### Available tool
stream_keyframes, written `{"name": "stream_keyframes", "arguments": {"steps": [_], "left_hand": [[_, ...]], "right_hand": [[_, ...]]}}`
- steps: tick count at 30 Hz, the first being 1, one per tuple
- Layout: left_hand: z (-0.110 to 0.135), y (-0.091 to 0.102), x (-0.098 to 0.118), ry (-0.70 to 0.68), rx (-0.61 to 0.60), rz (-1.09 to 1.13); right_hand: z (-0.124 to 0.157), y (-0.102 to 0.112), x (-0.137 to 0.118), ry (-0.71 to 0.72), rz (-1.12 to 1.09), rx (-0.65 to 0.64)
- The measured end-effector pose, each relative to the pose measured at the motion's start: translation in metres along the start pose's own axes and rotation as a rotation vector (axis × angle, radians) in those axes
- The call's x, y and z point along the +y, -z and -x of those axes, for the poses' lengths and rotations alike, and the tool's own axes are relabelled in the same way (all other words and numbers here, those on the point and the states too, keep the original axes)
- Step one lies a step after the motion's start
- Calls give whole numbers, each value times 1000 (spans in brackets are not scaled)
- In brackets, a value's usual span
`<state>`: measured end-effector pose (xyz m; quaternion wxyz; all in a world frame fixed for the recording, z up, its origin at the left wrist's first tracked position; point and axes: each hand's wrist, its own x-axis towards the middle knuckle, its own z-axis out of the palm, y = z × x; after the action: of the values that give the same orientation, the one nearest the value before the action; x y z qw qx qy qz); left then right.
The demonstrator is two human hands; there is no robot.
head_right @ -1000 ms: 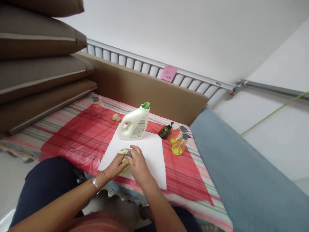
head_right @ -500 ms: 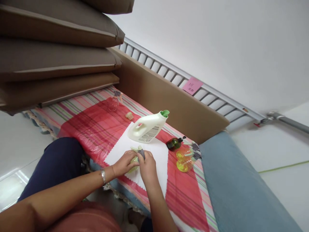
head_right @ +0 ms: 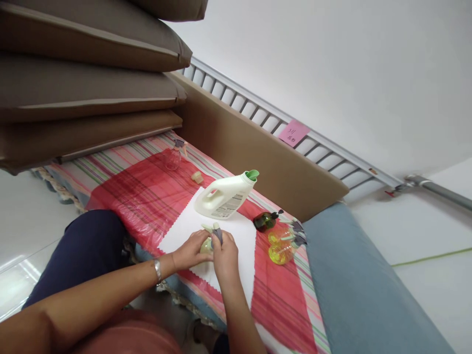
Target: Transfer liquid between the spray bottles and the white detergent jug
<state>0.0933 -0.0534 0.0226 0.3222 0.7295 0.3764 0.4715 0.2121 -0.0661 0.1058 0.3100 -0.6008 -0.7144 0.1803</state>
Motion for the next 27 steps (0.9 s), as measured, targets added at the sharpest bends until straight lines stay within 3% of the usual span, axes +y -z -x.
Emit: {"name": "stream_keyframes", "arguments": {"steps": [4, 10, 16, 23, 27], "left_hand": [[-4, -4, -1, 55, 38, 21], [-11, 6, -5, -29, -118, 105], [-7, 0, -1, 74, 21, 76], [-11, 9, -5, 3, -104, 138], [-8, 7, -2, 53, -22, 112]], "right_hand": [[1, -3, 0, -1, -19, 9], [1, 1, 2, -13, -32, -2], [3, -2, -1, -7, -45, 0], [2, -1, 1, -23, -55, -1], [2, -4, 0, -32, -61, 3]]}}
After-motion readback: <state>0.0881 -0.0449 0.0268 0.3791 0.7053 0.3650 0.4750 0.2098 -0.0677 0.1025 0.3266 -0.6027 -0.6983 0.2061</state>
